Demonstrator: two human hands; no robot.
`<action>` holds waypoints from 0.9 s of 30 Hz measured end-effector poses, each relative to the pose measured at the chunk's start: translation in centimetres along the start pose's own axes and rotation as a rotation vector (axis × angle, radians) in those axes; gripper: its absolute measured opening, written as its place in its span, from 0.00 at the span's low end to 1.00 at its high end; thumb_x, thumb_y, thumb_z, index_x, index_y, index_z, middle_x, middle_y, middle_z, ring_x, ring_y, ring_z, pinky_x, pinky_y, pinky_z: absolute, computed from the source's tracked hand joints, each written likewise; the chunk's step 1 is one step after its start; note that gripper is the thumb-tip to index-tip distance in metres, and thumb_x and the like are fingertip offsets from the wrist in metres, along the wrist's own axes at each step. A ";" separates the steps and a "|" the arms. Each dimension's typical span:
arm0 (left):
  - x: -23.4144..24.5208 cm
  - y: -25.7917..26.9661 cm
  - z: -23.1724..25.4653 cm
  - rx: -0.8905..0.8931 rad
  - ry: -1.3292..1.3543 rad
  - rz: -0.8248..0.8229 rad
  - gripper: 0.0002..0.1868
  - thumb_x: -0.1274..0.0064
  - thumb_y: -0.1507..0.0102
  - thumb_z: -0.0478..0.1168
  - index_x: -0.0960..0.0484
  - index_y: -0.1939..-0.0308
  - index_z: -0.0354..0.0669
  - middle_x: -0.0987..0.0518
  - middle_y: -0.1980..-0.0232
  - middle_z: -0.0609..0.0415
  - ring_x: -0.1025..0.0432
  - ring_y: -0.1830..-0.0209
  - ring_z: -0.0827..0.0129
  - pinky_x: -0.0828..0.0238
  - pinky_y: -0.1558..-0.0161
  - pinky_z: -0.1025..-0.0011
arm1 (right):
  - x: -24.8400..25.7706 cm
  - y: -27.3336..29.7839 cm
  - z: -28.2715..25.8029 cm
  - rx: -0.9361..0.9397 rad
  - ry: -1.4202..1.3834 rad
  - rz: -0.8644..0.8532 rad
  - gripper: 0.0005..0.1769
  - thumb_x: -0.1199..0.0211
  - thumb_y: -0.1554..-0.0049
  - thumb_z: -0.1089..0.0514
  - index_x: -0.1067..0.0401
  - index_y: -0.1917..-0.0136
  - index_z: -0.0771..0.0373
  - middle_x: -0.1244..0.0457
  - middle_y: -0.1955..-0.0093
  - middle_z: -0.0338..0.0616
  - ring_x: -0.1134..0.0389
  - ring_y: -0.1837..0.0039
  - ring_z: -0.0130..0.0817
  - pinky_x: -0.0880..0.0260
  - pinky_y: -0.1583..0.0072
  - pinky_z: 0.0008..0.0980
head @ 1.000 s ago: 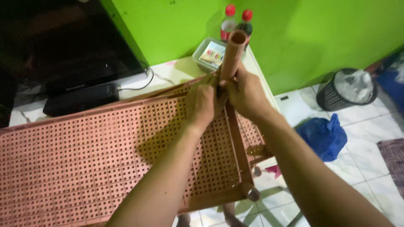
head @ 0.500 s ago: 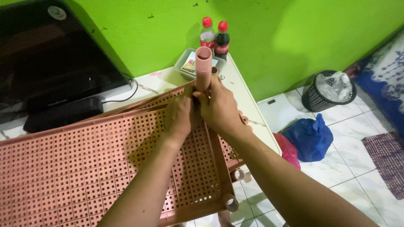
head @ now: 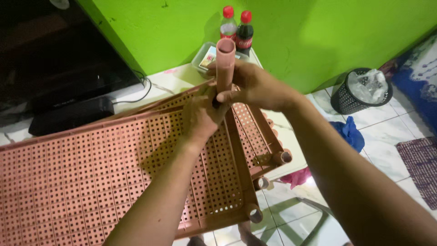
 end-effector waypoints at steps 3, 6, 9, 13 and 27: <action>0.4 -0.1 0.5 0.046 0.034 -0.017 0.22 0.37 0.37 0.52 0.20 0.44 0.46 0.16 0.54 0.46 0.20 0.60 0.49 0.24 0.60 0.55 | 0.9 -1.5 -2.3 -0.133 0.122 -0.147 0.25 0.29 0.47 0.61 0.29 0.36 0.62 0.30 0.41 0.43 0.29 0.37 0.35 0.30 0.32 0.37; 0.6 -0.2 0.5 0.051 0.085 -0.006 0.32 0.38 0.39 0.51 0.25 0.34 0.42 0.16 0.51 0.45 0.20 0.60 0.50 0.22 0.60 0.58 | 1.6 -2.5 -3.0 -0.169 0.269 -0.265 0.19 0.31 0.48 0.60 0.24 0.42 0.61 0.27 0.47 0.41 0.27 0.43 0.33 0.28 0.36 0.34; 0.4 0.1 0.2 0.051 0.103 -0.012 0.33 0.36 0.39 0.51 0.26 0.34 0.42 0.15 0.51 0.45 0.19 0.58 0.52 0.22 0.58 0.60 | 1.7 -2.7 -2.0 -0.162 0.407 -0.255 0.15 0.31 0.49 0.61 0.22 0.47 0.61 0.27 0.51 0.42 0.26 0.47 0.32 0.26 0.42 0.34; 0.1 0.0 0.0 0.122 0.048 -0.072 0.28 0.36 0.39 0.52 0.21 0.39 0.44 0.15 0.54 0.46 0.18 0.60 0.54 0.21 0.58 0.61 | 0.7 -1.8 -0.9 -0.127 0.553 -0.077 0.12 0.30 0.50 0.60 0.22 0.51 0.60 0.28 0.54 0.45 0.27 0.51 0.34 0.27 0.46 0.35; 0.6 0.0 0.1 0.102 0.031 -0.131 0.28 0.41 0.36 0.55 0.21 0.40 0.40 0.16 0.50 0.46 0.18 0.60 0.53 0.21 0.56 0.60 | 0.2 -1.4 -1.7 -0.230 0.453 -0.032 0.11 0.33 0.50 0.60 0.23 0.51 0.58 0.28 0.56 0.43 0.26 0.52 0.33 0.26 0.48 0.33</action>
Point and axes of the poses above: each hand's wrist, its own y-axis away from the middle knuckle, its own x-axis out of the back of the hand, z = x × y, the point moved 1 cm from there along -y, towards the middle knuckle
